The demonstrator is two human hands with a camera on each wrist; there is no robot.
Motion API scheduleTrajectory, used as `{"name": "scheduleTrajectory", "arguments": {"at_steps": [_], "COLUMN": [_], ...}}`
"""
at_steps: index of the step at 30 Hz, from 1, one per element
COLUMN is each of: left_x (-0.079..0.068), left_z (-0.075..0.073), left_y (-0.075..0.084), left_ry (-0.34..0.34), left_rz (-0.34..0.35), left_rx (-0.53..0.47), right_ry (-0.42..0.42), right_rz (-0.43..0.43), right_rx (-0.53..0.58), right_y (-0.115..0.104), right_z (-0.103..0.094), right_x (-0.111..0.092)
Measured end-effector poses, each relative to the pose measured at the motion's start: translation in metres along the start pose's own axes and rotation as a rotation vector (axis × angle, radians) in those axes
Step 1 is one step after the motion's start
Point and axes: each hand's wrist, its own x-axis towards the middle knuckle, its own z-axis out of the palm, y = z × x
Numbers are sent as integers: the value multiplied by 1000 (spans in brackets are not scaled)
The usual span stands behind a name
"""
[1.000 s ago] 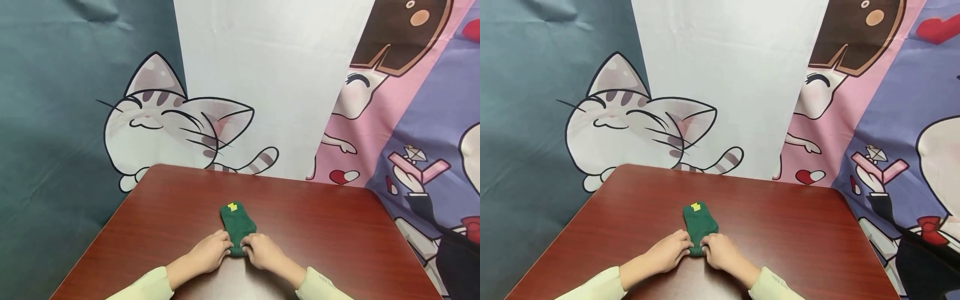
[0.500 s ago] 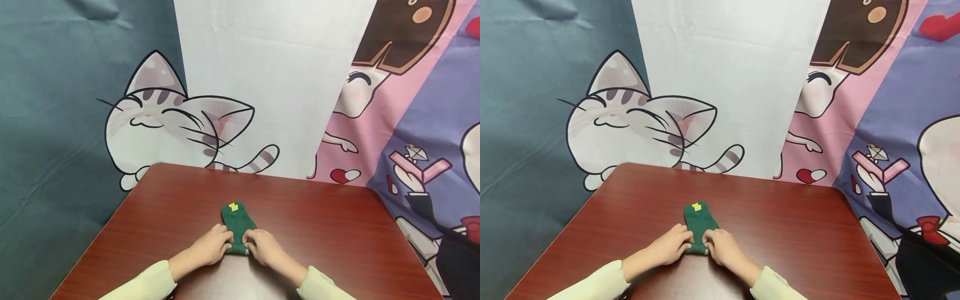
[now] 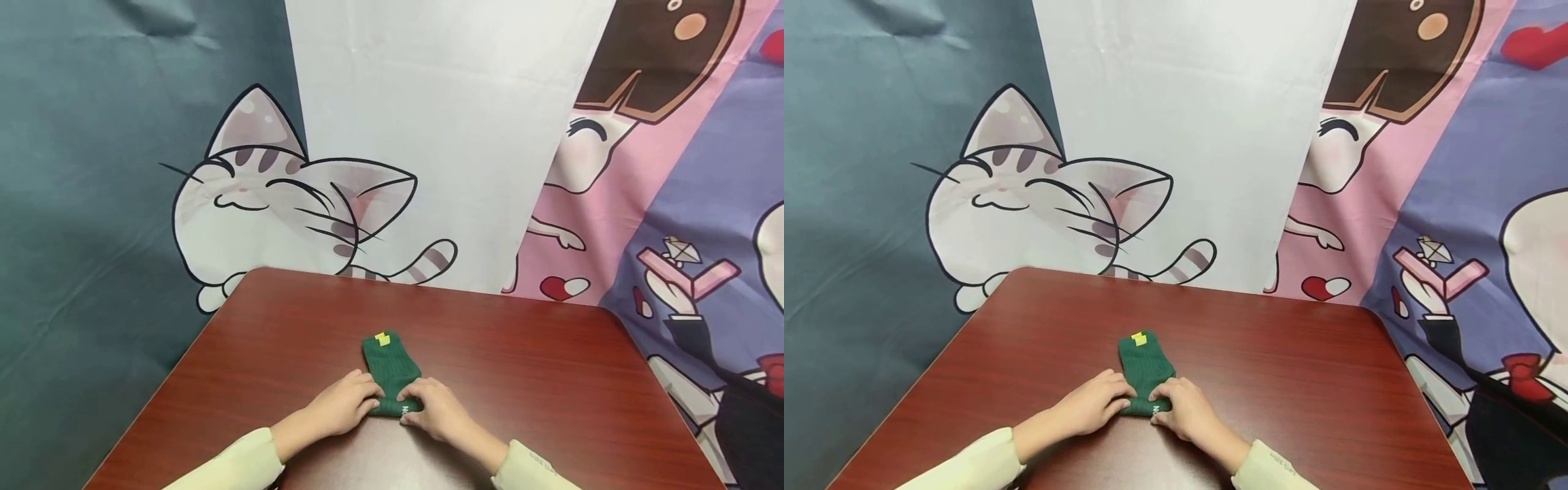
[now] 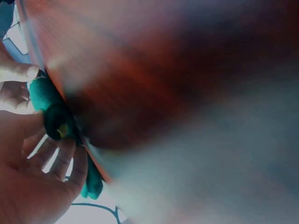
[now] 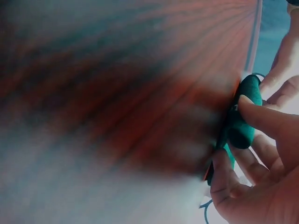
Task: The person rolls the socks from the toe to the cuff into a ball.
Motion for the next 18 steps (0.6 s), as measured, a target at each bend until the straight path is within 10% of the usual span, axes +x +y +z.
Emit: {"name": "scheduleTrajectory", "arguments": {"at_steps": [18], "left_x": [7], "left_z": [1], "left_y": [0], "left_ry": [-14], "left_rz": [-175], "left_rx": [-137], "right_ry": [-65], "right_rz": [154], "right_rx": [130], "right_y": [6], "right_z": [-2], "right_x": [7]}}
